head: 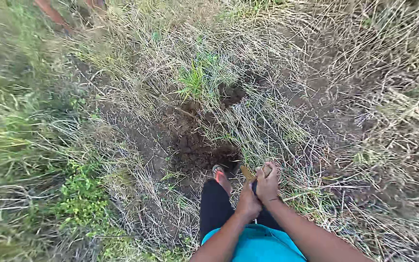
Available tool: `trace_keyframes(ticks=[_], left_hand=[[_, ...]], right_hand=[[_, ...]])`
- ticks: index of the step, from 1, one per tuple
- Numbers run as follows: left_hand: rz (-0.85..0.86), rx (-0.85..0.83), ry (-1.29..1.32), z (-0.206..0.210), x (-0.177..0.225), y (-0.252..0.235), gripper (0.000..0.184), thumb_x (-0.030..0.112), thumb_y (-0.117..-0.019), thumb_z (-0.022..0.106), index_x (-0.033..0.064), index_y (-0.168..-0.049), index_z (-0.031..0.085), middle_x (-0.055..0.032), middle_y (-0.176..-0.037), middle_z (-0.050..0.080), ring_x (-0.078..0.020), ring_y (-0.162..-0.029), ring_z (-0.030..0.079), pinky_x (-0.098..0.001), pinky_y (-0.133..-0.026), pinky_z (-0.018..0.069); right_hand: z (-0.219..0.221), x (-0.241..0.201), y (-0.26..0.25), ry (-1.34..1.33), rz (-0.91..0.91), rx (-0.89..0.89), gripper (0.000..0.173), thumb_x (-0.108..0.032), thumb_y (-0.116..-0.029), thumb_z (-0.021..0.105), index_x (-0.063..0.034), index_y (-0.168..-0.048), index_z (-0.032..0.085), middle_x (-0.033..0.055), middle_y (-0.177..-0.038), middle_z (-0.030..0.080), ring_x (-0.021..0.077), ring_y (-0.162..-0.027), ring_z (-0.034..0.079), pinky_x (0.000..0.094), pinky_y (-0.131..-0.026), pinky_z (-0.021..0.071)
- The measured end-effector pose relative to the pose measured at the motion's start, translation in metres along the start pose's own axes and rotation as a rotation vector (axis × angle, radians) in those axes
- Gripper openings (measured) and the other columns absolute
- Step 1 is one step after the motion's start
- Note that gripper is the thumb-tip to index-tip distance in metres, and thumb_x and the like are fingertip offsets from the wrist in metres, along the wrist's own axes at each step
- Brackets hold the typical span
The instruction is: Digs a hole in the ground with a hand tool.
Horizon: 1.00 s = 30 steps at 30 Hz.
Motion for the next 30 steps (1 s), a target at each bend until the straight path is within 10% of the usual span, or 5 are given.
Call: trace_keyframes(ticks=[13,30], left_hand=[[0.088,0.003,0.018,0.025,0.013,-0.020,0.077,0.025,-0.0793,0.081,0.0041,-0.147,0.049,-0.0153,-0.143,0.056,-0.0220,-0.132,0.056,-0.0405,-0.111,0.0495],[0.119,0.049,-0.104,0.135,0.038,-0.041,0.076,0.034,-0.0777,0.079,0.0054,-0.144,0.055,-0.0184,-0.150,0.052,-0.0315,-0.141,0.047,-0.0471,-0.116,0.0430]], right_hand=[[-0.013,0.007,-0.020,-0.046,0.142,0.044,0.056,-0.026,-0.1023,0.057,-0.0016,-0.149,0.039,0.0182,-0.129,0.065,0.0297,-0.118,0.065,0.0519,-0.102,0.0530],[-0.094,0.068,-0.059,0.154,0.183,0.058,0.055,-0.021,-0.0951,0.063,-0.0084,-0.146,0.047,0.0080,-0.110,0.074,0.0250,-0.101,0.072,0.0538,-0.091,0.0581]])
Point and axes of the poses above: each hand's wrist, its own y-axis away from the middle knuckle, its own z-axis out of the palm, x = y × z, the point moved 4 cm from there along -y, towards the middle knuckle
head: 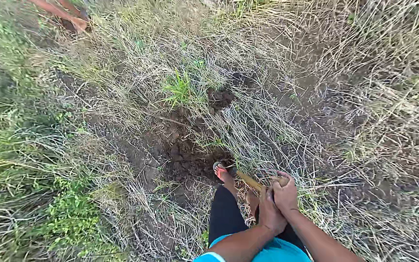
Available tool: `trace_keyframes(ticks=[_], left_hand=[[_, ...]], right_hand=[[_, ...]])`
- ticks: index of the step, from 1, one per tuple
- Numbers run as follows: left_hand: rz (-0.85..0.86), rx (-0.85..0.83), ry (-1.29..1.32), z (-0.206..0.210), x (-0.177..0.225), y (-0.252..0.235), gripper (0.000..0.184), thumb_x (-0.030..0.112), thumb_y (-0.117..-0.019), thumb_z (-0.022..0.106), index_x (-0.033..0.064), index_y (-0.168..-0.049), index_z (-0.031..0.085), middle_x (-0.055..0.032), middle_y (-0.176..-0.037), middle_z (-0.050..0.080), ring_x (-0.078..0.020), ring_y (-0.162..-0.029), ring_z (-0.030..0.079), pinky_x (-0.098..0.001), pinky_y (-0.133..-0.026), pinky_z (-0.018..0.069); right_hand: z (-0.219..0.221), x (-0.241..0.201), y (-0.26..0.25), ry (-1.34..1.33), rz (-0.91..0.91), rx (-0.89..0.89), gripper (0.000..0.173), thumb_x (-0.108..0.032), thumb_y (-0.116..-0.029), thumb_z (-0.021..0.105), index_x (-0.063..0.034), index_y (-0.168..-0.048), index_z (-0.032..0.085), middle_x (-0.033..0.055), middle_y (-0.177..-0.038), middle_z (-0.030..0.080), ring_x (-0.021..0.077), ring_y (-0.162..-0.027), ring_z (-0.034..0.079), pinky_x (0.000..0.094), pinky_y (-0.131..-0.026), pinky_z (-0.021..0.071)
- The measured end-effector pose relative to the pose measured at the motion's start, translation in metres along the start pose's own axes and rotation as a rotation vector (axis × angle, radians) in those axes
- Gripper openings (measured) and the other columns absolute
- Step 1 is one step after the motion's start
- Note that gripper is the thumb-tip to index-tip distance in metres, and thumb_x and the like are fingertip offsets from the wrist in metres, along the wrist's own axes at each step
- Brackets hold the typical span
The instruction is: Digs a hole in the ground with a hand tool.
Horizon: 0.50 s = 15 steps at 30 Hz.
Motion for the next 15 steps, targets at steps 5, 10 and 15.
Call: trace_keyframes(ticks=[5,10,15], left_hand=[[-0.048,-0.064,-0.030,0.009,-0.004,0.001,0.083,0.028,-0.0793,0.078,0.0036,-0.152,0.046,-0.0195,-0.162,0.038,-0.0333,-0.148,0.039,-0.0487,-0.120,0.0368],[-0.022,-0.115,-0.051,0.001,0.004,0.005,0.087,0.035,-0.0789,0.079,0.0063,-0.154,0.044,-0.0166,-0.161,0.040,-0.0320,-0.147,0.040,-0.0521,-0.116,0.0400],[0.047,0.128,-0.084,-0.110,0.017,0.040,0.059,0.029,-0.0791,0.078,-0.0054,-0.126,0.067,-0.0276,-0.128,0.066,-0.0342,-0.110,0.068,-0.0404,-0.091,0.0567]], right_hand=[[-0.005,0.002,-0.001,0.059,0.055,0.013,0.053,-0.027,-0.0944,0.066,-0.0091,-0.142,0.051,0.0159,-0.107,0.071,0.0324,-0.097,0.070,0.0582,-0.087,0.0564],[-0.009,0.002,0.002,0.139,0.053,0.061,0.049,-0.028,-0.0944,0.066,-0.0094,-0.139,0.055,0.0189,-0.110,0.071,0.0361,-0.101,0.069,0.0619,-0.090,0.0546],[0.012,-0.024,0.029,0.131,0.006,0.115,0.055,-0.027,-0.0940,0.067,-0.0043,-0.142,0.053,0.0274,-0.117,0.068,0.0447,-0.108,0.066,0.0676,-0.093,0.0503]])
Point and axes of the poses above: each hand's wrist, its own y-axis away from the middle knuckle, its own z-axis out of the palm, x = y × z, the point moved 4 cm from there along -y, towards the middle knuckle
